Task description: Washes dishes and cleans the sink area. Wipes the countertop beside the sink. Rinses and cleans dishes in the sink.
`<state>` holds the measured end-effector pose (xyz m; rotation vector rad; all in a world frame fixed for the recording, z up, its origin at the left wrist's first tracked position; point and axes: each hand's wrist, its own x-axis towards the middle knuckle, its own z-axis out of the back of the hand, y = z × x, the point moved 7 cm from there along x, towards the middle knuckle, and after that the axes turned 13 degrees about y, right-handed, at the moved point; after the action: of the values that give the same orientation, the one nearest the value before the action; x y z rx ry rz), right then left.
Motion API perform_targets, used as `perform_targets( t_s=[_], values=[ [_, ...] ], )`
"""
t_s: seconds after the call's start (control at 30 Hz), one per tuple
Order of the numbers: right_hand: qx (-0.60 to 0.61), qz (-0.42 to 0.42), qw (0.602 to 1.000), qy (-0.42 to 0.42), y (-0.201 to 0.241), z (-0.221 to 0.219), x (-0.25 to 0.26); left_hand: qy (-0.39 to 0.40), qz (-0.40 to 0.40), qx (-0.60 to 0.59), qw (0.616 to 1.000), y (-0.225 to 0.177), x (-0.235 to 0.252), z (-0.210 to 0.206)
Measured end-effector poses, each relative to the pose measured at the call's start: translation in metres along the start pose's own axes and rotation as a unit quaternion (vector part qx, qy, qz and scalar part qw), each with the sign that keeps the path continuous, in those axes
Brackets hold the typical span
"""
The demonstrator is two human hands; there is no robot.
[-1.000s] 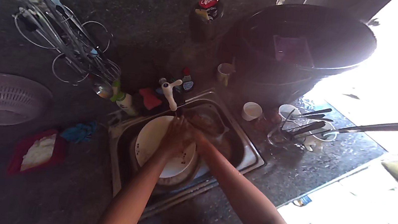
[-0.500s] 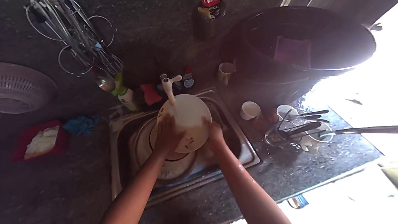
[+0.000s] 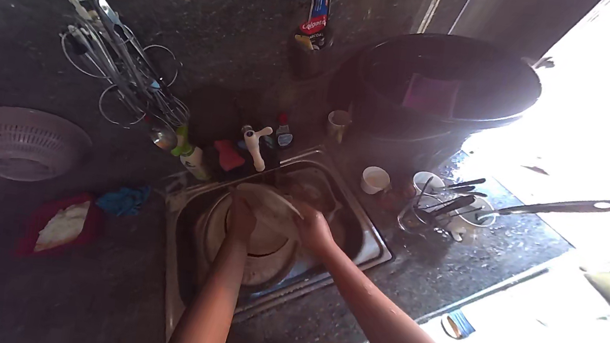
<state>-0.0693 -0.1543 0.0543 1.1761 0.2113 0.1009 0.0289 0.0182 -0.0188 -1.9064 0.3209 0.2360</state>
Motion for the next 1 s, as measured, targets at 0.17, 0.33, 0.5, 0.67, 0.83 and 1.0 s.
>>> perform_targets(
  t_s=[0.17, 0.33, 0.5, 0.67, 0.83, 1.0],
  values=[
    [-0.274, 0.275, 0.921, -0.005, 0.020, -0.026, -0.011, 0.108, 0.005, -0.131, 0.985, -0.040, -0.023, 0.017],
    [-0.273, 0.039, 0.949, 0.151, -0.034, -0.019, 0.011, -0.039, 0.026, -0.080, 0.996, -0.036, -0.034, 0.059],
    [0.269, 0.019, 0.962, 0.028, -0.075, 0.004, 0.033, -0.078, -0.035, -0.063, 0.994, -0.003, -0.034, 0.077],
    [0.417, -0.022, 0.909, 0.005, -0.040, -0.011, 0.038, -0.053, -0.016, -0.139, 0.989, 0.035, -0.022, 0.045],
    [0.401, -0.034, 0.908, -0.117, -0.031, -0.019, 0.059, -0.070, -0.017, -0.116, 0.991, 0.041, -0.011, 0.026],
    [0.380, -0.028, 0.918, -0.107, -0.037, -0.044, 0.084, -0.209, -0.016, -0.066, 0.975, 0.027, -0.022, 0.056]
  ],
)
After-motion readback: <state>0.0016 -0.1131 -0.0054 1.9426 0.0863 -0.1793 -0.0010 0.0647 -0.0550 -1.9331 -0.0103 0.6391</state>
